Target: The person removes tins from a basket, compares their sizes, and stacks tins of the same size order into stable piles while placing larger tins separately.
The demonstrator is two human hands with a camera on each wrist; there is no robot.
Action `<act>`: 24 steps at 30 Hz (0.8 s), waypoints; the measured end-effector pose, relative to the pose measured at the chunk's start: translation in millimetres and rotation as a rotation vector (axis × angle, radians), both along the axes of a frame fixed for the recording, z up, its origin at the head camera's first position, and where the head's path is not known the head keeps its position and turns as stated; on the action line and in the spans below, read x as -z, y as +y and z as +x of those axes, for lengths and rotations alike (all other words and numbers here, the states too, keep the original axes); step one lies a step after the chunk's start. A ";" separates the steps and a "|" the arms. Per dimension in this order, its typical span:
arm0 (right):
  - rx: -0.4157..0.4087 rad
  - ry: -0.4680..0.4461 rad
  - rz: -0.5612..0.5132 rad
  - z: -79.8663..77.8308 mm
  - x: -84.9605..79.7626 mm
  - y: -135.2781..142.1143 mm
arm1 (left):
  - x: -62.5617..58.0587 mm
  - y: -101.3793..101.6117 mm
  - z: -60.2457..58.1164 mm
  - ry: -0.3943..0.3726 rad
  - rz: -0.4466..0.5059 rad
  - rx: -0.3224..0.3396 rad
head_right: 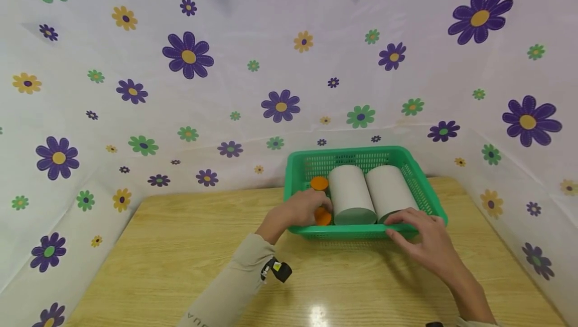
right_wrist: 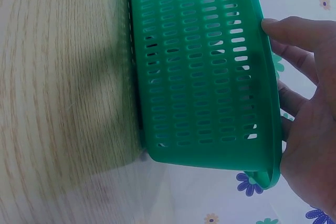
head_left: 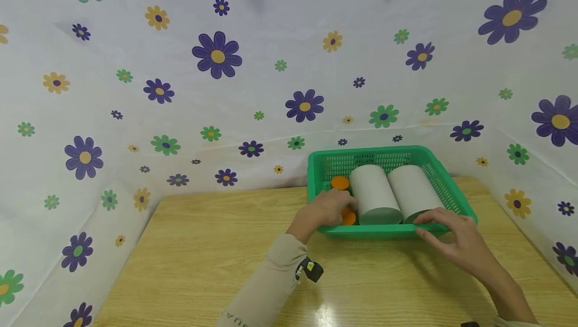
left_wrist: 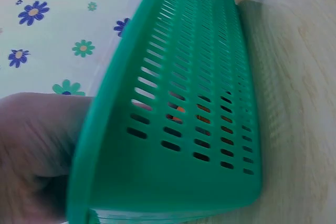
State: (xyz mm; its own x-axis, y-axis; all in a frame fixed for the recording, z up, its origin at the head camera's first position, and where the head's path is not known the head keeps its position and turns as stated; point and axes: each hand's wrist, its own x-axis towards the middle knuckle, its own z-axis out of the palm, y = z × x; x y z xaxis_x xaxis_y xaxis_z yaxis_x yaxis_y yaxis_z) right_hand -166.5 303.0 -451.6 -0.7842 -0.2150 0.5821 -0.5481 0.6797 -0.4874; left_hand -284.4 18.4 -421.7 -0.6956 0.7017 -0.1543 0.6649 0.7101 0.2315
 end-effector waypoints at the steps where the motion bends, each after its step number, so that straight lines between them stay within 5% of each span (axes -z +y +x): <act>1: -0.004 0.001 0.000 -0.1 -0.2 -0.2 | -1.0 -0.8 0.5 0.013 -0.001 0.005; 14: -0.024 0.034 0.003 -0.1 -2.2 -0.4 | -14.4 -8.5 15.7 0.207 -0.014 0.013; 24: -0.008 0.006 -0.001 -0.9 0.5 0.2 | -18.4 -27.4 22.1 0.216 0.144 0.015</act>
State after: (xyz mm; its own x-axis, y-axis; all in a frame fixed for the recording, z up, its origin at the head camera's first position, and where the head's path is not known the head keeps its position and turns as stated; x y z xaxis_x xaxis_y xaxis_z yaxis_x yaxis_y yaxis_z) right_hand -167.4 303.2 -452.0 -0.7791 -0.2205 0.5868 -0.5563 0.6748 -0.4850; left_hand -262.3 -9.0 -403.2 -0.6907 0.7164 0.0987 0.7203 0.6696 0.1812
